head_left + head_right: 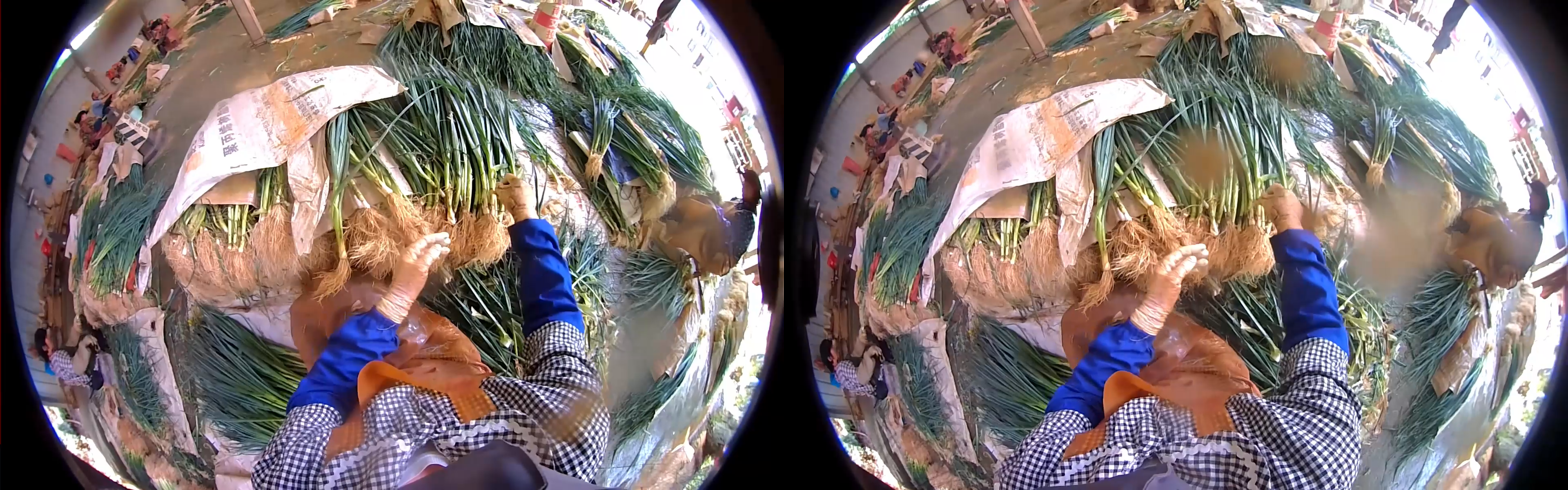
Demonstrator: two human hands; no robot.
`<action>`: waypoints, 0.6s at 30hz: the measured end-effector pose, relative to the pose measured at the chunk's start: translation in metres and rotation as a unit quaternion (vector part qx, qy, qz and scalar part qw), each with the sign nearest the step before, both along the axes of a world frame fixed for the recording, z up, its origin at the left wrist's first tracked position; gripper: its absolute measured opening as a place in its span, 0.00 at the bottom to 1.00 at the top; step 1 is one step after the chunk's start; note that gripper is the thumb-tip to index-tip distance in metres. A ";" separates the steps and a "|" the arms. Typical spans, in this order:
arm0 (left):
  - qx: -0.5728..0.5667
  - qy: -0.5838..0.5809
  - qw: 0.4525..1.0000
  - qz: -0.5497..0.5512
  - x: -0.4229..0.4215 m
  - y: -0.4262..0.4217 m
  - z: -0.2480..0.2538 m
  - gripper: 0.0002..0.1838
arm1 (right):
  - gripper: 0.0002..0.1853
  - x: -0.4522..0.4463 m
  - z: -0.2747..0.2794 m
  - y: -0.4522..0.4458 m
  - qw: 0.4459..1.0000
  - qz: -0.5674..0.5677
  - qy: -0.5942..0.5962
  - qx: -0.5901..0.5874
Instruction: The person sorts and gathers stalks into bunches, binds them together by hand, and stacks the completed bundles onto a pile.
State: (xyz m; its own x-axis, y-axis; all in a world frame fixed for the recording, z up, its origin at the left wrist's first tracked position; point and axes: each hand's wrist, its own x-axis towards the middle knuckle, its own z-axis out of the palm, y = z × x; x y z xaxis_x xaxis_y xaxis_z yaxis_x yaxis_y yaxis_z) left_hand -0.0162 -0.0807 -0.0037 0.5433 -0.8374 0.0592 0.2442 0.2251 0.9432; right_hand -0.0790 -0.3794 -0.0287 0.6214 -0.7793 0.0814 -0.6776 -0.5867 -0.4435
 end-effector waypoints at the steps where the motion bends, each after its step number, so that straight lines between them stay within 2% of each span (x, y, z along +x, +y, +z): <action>1: 0.012 0.050 0.999 -0.003 -0.010 0.003 -0.009 0.14 | 0.15 -0.005 -0.002 0.005 0.999 0.002 -0.021 0.032; 2: 0.023 0.095 0.995 -0.009 -0.018 0.003 -0.015 0.13 | 0.17 -0.007 0.012 0.017 0.997 0.003 -0.047 0.062; 3: 0.017 0.078 0.997 -0.019 -0.028 0.005 -0.016 0.13 | 0.18 0.003 -0.015 0.003 0.991 -0.019 0.042 0.125; 4: 0.009 0.082 0.995 -0.052 -0.036 0.010 -0.007 0.13 | 0.18 0.002 -0.040 0.011 0.998 0.010 -0.018 0.054; 6: -0.016 0.119 0.988 -0.098 -0.051 0.024 0.000 0.13 | 0.18 0.005 0.004 0.046 0.998 -0.027 0.044 0.044; 7: 0.022 0.074 0.990 -0.115 -0.051 0.028 -0.007 0.15 | 0.14 0.013 -0.021 0.022 0.997 -0.062 0.039 0.029; 8: 0.012 0.098 0.988 -0.116 -0.051 0.033 -0.010 0.15 | 0.11 0.022 -0.013 0.023 0.994 -0.098 0.033 0.016; 10: 0.012 0.092 0.992 -0.089 -0.046 0.036 -0.018 0.15 | 0.10 -0.007 0.006 0.019 0.983 -0.067 -0.134 0.102; 11: -0.015 0.120 0.991 -0.058 -0.047 0.031 -0.024 0.16 | 0.08 -0.026 0.062 0.056 0.998 0.028 0.011 -0.051; 12: 0.020 0.144 0.987 -0.066 -0.046 0.030 -0.011 0.21 | 0.07 -0.037 0.077 0.088 0.995 -0.002 -0.044 0.094; 13: 0.031 0.200 0.976 -0.076 -0.049 0.022 -0.007 0.24 | 0.07 -0.048 0.093 0.120 0.968 -0.052 -0.101 0.224; 14: 0.043 0.256 0.962 -0.086 -0.057 0.015 -0.006 0.27 | 0.08 -0.061 0.093 0.156 0.906 -0.060 -0.194 0.373; 15: 0.051 0.329 0.929 -0.160 -0.061 0.002 -0.031 0.30 | 0.08 -0.067 0.073 0.170 0.922 -0.053 -0.142 0.356; 16: -0.007 0.422 0.887 -0.185 -0.073 -0.004 -0.033 0.24 | 0.10 -0.080 0.041 0.175 0.882 0.055 -0.197 0.425; 18: 0.074 0.371 0.910 -0.167 -0.084 -0.008 -0.058 0.19 | 0.15 -0.083 0.013 0.170 0.909 0.119 -0.199 0.347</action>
State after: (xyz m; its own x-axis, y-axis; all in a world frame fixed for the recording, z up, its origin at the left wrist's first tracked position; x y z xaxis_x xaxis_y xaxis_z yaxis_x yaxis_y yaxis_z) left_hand -0.0998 -0.0888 -0.0616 0.1004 -0.9323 -0.3474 0.8581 -0.0955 0.5045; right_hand -0.1618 -0.2093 -0.0157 0.8077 -0.5766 -0.1233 -0.2735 -0.1812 -0.9447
